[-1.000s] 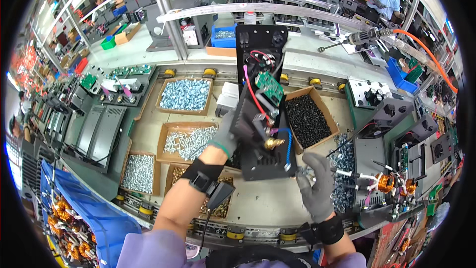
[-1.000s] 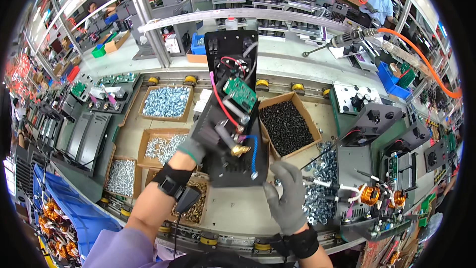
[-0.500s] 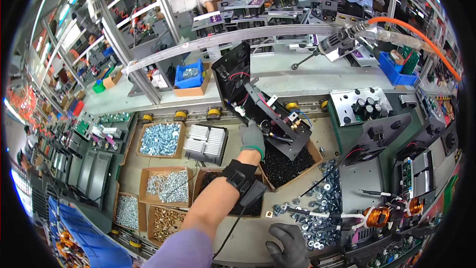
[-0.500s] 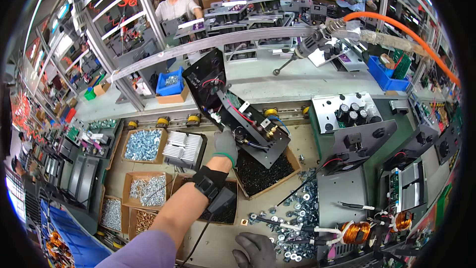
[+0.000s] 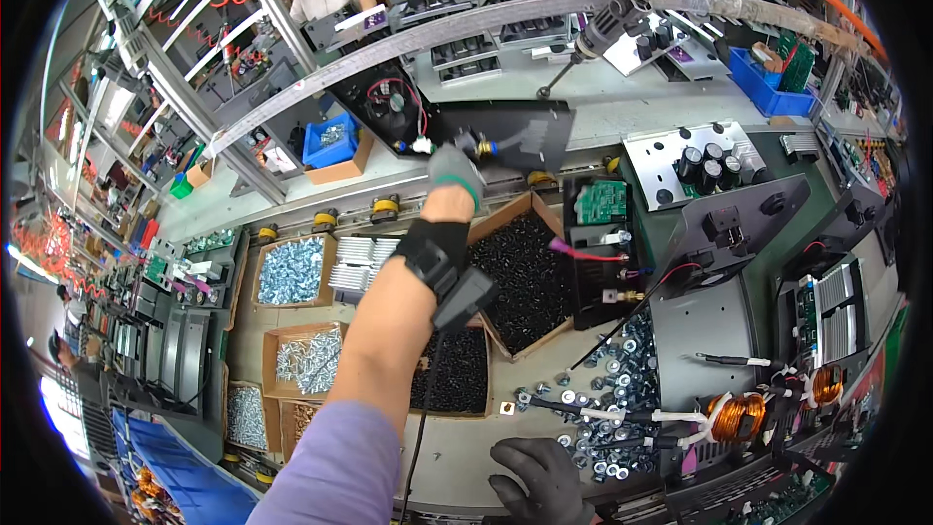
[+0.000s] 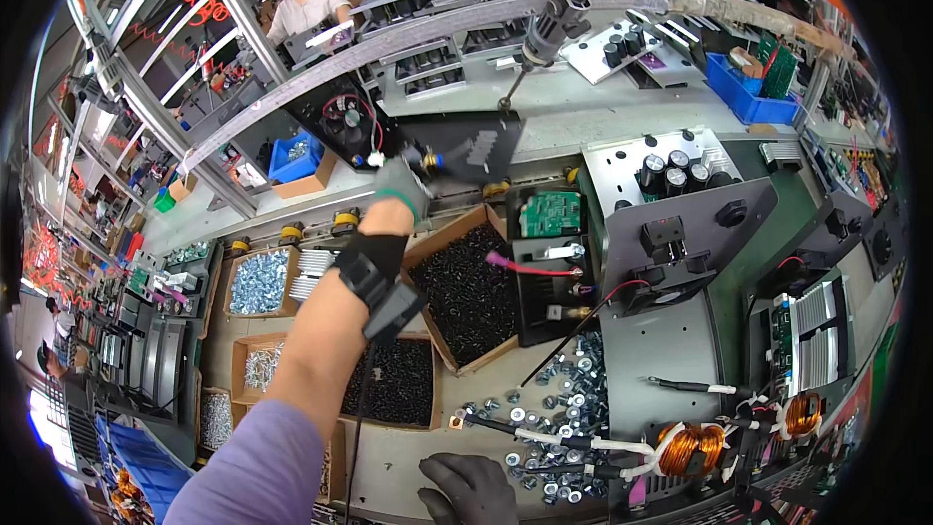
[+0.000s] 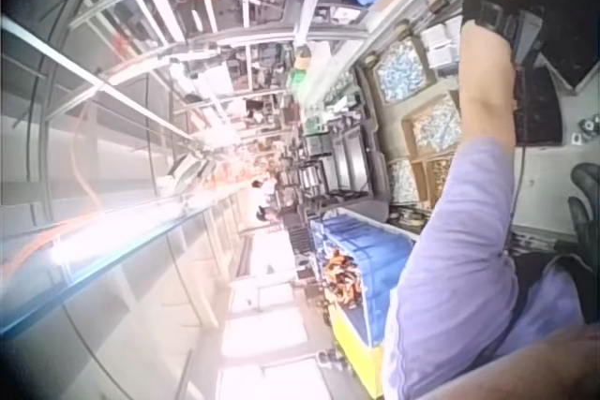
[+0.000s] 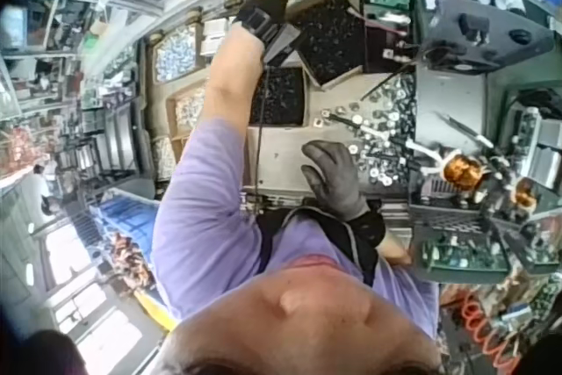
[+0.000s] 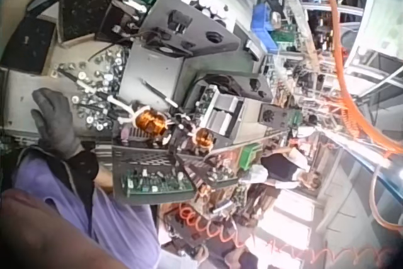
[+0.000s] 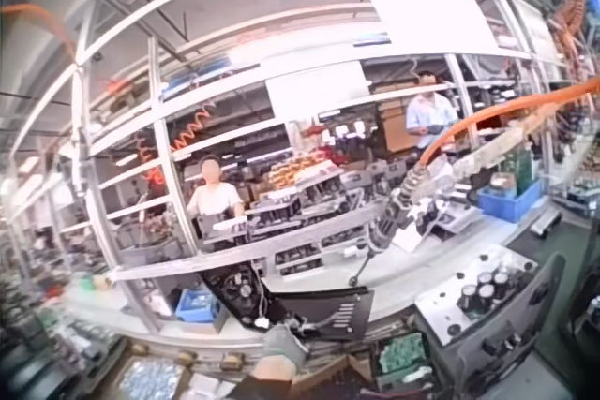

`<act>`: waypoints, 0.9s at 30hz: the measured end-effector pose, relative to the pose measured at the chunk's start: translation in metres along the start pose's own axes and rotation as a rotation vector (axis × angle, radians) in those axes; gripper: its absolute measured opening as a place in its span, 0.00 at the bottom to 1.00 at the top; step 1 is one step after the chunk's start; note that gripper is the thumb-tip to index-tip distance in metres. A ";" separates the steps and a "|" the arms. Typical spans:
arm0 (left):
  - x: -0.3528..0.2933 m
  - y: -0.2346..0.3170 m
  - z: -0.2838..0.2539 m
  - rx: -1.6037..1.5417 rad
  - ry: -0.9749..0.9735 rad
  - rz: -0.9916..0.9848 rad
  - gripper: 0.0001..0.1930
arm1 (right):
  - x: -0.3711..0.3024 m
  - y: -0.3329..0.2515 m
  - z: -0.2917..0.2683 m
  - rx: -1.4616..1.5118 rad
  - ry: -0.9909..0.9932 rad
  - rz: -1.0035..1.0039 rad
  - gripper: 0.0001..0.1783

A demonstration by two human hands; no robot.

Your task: Assembling and securing components inside a solar inverter housing using a power screwdriver.

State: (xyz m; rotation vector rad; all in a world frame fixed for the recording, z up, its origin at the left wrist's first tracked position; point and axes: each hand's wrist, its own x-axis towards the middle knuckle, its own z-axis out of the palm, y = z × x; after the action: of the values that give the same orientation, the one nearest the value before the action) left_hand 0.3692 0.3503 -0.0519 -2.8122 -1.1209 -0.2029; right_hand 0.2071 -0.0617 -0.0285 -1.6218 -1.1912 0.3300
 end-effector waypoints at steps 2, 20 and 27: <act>0.023 0.012 -0.015 0.061 -0.068 0.023 0.34 | 0.000 0.003 -0.001 -0.001 0.000 0.004 0.21; 0.032 0.034 -0.019 -0.310 0.049 0.060 0.19 | 0.003 0.007 0.005 0.051 -0.018 0.009 0.20; -0.086 0.109 -0.023 -1.115 -0.761 -0.031 0.22 | 0.004 0.000 0.002 -0.012 0.012 0.020 0.17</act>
State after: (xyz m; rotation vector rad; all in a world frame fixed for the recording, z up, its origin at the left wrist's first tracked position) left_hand 0.3807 0.2106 -0.0484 -4.0536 -1.5065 0.4375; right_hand 0.2075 -0.0577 -0.0279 -1.6449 -1.1704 0.3254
